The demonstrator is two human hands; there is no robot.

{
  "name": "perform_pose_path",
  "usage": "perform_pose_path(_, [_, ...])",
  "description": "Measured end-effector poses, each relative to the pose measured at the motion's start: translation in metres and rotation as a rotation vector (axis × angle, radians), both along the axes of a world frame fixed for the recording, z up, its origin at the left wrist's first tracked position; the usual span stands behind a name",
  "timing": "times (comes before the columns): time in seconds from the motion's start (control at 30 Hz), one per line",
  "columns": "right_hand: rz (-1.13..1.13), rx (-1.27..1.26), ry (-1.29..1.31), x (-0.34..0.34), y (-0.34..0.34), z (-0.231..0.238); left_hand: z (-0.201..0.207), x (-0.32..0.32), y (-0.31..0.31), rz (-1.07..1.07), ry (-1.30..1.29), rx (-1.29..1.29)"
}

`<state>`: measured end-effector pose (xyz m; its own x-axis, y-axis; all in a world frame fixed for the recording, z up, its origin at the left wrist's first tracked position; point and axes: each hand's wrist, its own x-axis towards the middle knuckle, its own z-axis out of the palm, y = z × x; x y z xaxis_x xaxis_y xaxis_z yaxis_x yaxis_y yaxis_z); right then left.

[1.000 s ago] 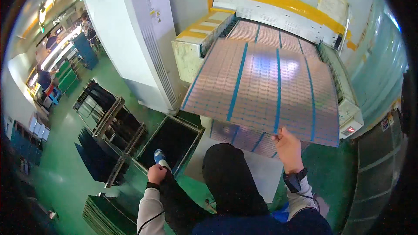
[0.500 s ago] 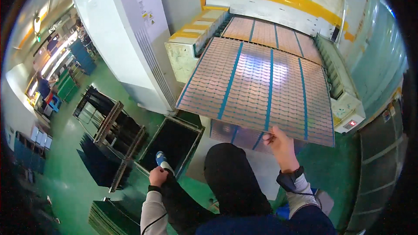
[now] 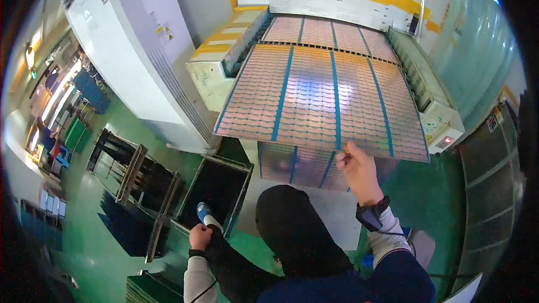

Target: Operating a sheet metal machine by loading metal sheets into it.

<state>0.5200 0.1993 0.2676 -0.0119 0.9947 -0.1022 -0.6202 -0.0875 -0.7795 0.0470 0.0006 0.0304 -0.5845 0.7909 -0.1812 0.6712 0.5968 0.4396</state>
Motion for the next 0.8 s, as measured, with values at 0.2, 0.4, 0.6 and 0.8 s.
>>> perform_pose_path(0.2, [-0.007, -0.051, 0.009, 0.008, 0.011, -0.002, -0.005, -0.008, -0.002, -0.021, 0.017, 0.017])
perform_pose_path(0.4, [-0.014, -0.032, 0.001, 0.005, 0.021, -0.001, -0.016, -0.015, -0.007, -0.018, 0.022, 0.031])
perform_pose_path(0.6, [0.000, -0.029, -0.011, 0.012, 0.039, -0.012, -0.006, -0.007, 0.000, -0.014, 0.021, -0.005])
perform_pose_path(0.8, [0.001, -0.020, 0.000, 0.007, 0.048, -0.007, -0.010, -0.011, -0.004, -0.021, 0.019, 0.004])
